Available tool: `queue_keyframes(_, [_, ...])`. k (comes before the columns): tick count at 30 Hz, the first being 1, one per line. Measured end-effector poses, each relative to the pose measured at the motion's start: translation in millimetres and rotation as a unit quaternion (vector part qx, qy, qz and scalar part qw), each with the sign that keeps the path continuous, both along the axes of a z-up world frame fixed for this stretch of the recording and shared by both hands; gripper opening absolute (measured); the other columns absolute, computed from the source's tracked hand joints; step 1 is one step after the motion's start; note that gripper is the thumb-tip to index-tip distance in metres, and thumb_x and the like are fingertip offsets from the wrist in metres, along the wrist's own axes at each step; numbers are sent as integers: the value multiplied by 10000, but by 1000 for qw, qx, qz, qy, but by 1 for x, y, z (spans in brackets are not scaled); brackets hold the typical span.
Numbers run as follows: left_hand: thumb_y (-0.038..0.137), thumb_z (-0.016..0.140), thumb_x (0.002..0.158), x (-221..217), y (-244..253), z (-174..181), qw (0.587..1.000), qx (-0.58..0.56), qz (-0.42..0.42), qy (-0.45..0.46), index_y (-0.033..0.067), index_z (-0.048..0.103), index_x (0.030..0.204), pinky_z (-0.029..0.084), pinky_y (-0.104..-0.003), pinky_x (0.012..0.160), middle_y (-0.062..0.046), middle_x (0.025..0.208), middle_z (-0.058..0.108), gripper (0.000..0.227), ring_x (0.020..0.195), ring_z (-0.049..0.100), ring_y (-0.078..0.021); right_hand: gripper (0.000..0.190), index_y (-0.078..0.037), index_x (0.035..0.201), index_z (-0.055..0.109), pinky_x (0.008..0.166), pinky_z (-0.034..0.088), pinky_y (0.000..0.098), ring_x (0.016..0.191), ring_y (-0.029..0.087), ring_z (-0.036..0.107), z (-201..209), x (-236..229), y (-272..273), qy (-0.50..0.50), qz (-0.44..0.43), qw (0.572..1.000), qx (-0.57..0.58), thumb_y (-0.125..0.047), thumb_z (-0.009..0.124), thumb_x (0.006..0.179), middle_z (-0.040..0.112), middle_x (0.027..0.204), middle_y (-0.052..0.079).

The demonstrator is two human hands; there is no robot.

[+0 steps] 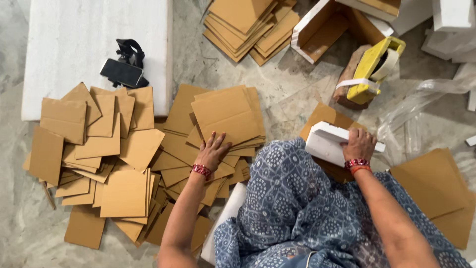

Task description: The person sits on the floor and assembles small cardboard boxes by inserting white foam inserts into the box flaps and securing them with a tape dispenser. The person repeatedly picks up flat cardboard pieces, inserts the foam, and tapes the edges to form the box structure.

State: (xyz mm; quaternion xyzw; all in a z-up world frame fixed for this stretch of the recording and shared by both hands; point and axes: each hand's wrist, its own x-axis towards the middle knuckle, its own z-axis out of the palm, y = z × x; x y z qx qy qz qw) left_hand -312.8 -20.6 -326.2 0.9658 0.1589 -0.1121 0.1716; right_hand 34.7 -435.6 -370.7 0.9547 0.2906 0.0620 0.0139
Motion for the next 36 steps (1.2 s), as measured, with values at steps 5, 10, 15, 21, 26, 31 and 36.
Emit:
queue_keyframes(5, [52,621,877,-4,19,-23,958,-144,192,-154,187,719,1225,429,-437,1161,-38,1389,655,386,1378,535,-266,549,-155,1165,640,1043,400,507,1171,318,592,5,0,0,13,-6,1000,-4,-275,885,689,638,1155,82])
queue_keyframes(10, [-81,556,797,-1,7,-14,867,-145,393,-270,101,717,1228,511,-412,1036,-114,1279,690,494,1196,652,-312,520,-166,1147,648,1070,408,515,1154,297,597,-1,3,2,18,9,1000,1,-256,880,690,648,1143,64])
queue_keyframes(15, [-86,602,834,76,-30,59,878,-263,257,-305,103,722,1203,512,-377,1029,-87,1250,719,432,1201,670,-253,472,-135,1123,638,988,439,485,1117,319,607,-8,8,4,34,19,998,52,-229,845,710,645,1108,90])
queue_keyframes(21, [-34,674,878,202,-114,142,896,-372,-20,-243,117,714,1229,505,-392,1049,-123,1319,682,384,1221,634,-284,324,-140,1105,633,964,435,474,1060,314,614,2,-3,8,21,0,999,27,-155,737,799,633,1066,93])
queue_keyframes(26, [173,648,822,304,-222,91,960,-184,-167,-129,137,680,1245,344,-540,1077,-110,1353,625,427,1305,508,-303,240,-158,1051,614,1056,427,462,1100,301,607,-15,2,-1,-63,17,998,-3,-153,706,829,640,1127,71])
queue_keyframes(31, [238,514,984,354,-262,-16,995,-19,-96,16,153,712,1211,342,-573,1112,-101,1316,669,314,1333,536,-284,449,-120,1133,611,1032,395,490,1070,323,584,6,-4,1,-7,37,996,79,-298,775,754,619,1055,96])
queue_keyframes(36, [227,496,1010,342,-272,-75,992,16,-125,-23,123,752,1143,381,-551,1093,-118,1178,739,306,1176,655,-320,466,-159,1099,571,1034,401,468,1108,294,586,22,-10,7,4,17,1000,23,-271,823,723,604,1070,61])
